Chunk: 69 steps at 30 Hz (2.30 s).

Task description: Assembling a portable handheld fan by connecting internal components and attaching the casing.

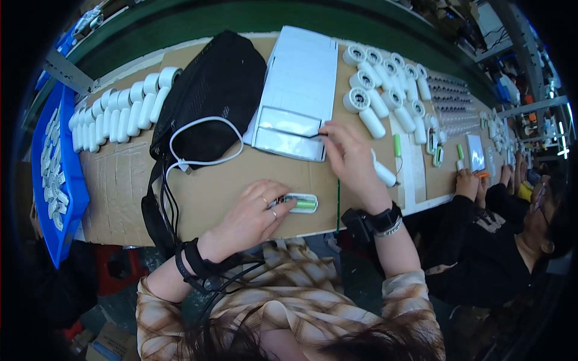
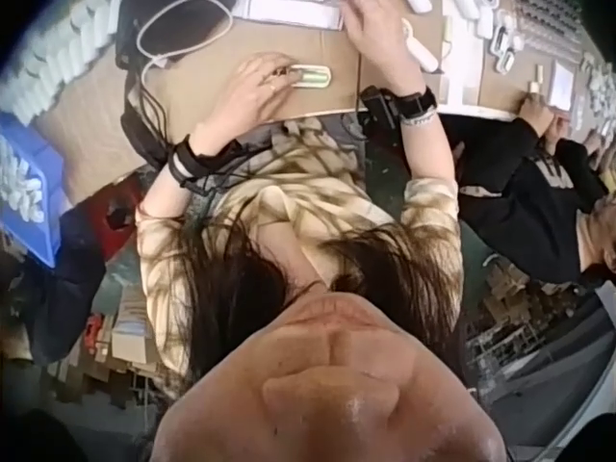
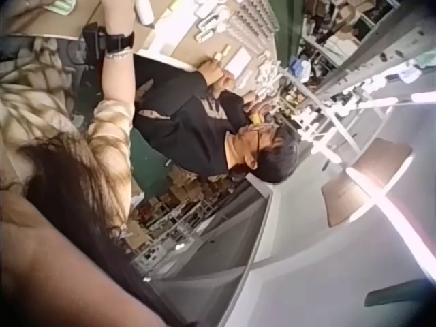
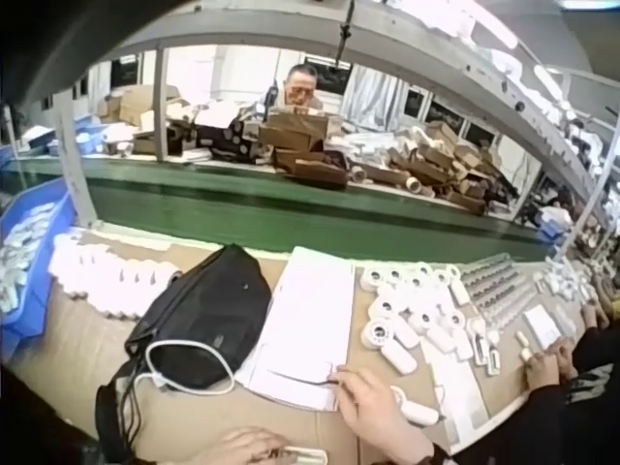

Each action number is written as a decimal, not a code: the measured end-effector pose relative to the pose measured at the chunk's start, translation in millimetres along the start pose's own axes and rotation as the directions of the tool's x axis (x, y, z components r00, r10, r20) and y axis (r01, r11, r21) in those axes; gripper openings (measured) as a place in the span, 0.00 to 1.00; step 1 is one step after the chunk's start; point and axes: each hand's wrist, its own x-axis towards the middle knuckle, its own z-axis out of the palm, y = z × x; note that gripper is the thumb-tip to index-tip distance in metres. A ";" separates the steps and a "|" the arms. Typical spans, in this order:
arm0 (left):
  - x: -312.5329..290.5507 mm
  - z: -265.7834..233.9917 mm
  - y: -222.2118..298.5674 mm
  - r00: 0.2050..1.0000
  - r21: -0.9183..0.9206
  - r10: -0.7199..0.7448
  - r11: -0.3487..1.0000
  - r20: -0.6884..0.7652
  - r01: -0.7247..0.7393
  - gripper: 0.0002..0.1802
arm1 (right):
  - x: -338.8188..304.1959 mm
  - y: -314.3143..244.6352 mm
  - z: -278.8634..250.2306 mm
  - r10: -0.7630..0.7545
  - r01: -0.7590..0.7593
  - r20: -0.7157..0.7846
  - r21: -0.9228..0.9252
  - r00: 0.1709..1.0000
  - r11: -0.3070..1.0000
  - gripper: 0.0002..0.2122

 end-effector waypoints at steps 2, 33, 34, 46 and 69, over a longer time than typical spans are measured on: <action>1.5 0.9 -1.4 1.000 -0.007 -0.003 1.000 0.008 0.003 0.15 | 1.5 1.9 0.1 -0.032 0.031 -0.033 -0.013 0.999 0.999 0.09; 1.9 9.2 -5.8 1.000 0.021 0.013 1.000 -0.002 -0.013 0.15 | -35.4 -7.9 -1.0 0.312 -0.281 0.050 0.584 0.949 0.761 0.05; 1.8 9.1 -5.8 1.000 0.017 0.008 1.000 -0.008 -0.008 0.15 | -38.9 -11.0 -8.3 0.303 -0.271 0.047 0.591 0.952 0.760 0.04; 3.0 10.0 -4.4 0.996 -0.040 -0.082 0.996 -0.022 0.081 0.21 | -89.0 -55.8 -17.0 0.439 -0.517 0.300 0.662 0.847 0.544 0.09; -1.8 14.3 -8.2 0.996 -0.092 -0.085 0.992 -0.042 0.081 0.23 | -89.2 -60.8 6.3 0.544 -0.581 0.293 0.649 0.786 0.490 0.05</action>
